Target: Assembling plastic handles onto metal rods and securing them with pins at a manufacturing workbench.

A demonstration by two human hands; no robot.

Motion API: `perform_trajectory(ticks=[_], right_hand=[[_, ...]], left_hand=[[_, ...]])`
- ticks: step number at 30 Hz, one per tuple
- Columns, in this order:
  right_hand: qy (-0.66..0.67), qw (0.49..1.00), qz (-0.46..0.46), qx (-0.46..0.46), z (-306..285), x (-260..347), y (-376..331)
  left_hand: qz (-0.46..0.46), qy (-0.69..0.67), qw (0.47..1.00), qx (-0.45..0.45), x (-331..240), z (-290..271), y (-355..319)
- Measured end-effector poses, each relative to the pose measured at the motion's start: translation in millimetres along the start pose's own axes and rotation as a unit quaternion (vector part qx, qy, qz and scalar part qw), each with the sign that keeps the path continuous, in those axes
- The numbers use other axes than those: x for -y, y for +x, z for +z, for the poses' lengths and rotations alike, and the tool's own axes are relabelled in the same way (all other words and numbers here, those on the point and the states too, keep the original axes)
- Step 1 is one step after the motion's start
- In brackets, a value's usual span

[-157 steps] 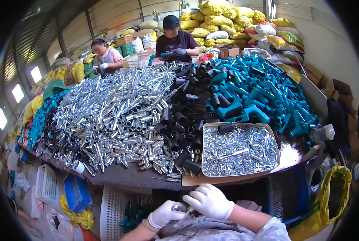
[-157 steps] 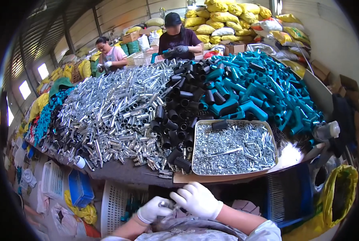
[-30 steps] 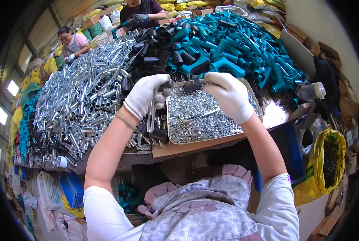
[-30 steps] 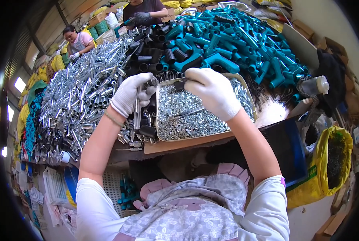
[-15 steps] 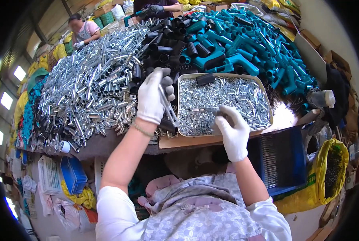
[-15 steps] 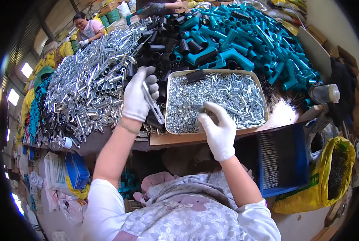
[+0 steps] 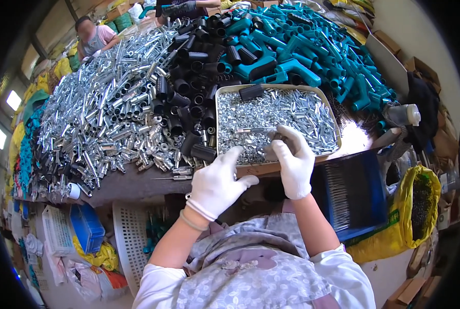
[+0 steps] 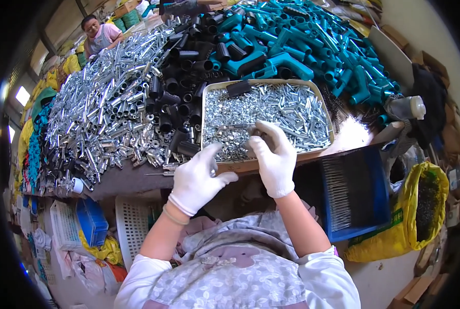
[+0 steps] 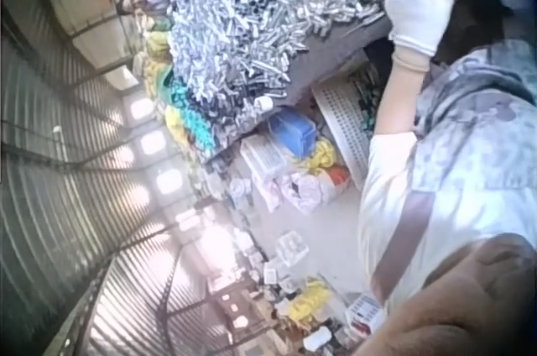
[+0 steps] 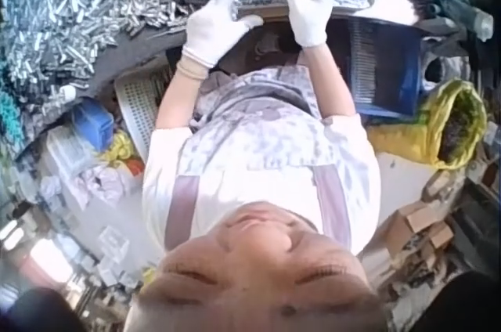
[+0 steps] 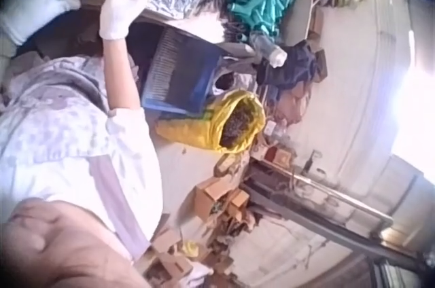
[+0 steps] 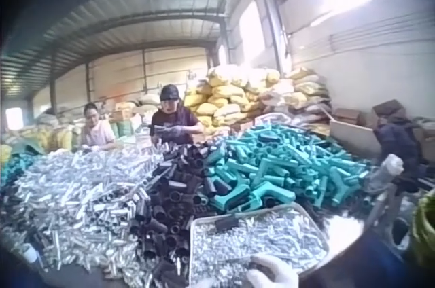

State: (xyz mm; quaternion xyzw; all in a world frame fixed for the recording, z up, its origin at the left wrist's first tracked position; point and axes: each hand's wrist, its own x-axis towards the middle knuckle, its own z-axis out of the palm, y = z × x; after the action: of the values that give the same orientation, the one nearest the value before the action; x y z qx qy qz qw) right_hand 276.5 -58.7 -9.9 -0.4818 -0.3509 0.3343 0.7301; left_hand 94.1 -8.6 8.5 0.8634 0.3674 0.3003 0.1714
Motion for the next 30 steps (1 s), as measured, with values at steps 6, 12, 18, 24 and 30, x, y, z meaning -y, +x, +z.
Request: perform_trajectory(ticks=[6, 12, 18, 24, 30], right_hand=[[0.018, 1.000, 0.002, 0.014, -5, -1, -3], [0.214, 0.974, -0.066, -0.018, -35, -23, -14], [0.232, 0.972, 0.018, 0.038, -26, -35, -38], [0.123, 0.965, 0.219, 0.078, -19, -48, -73], [0.134, 0.943, 0.282, 0.117, 15, -39, -87]], left_hand=[[0.083, 0.086, 0.992, 0.030, -4, 25, -1], [0.077, -0.105, 0.991, 0.015, -6, -5, 22], [0.018, 0.102, 0.989, 0.101, 12, -48, 110], [-0.085, -0.512, 0.827, -0.219, 20, -45, 63], [-0.131, -0.669, 0.649, -0.338, 40, -21, -7]])
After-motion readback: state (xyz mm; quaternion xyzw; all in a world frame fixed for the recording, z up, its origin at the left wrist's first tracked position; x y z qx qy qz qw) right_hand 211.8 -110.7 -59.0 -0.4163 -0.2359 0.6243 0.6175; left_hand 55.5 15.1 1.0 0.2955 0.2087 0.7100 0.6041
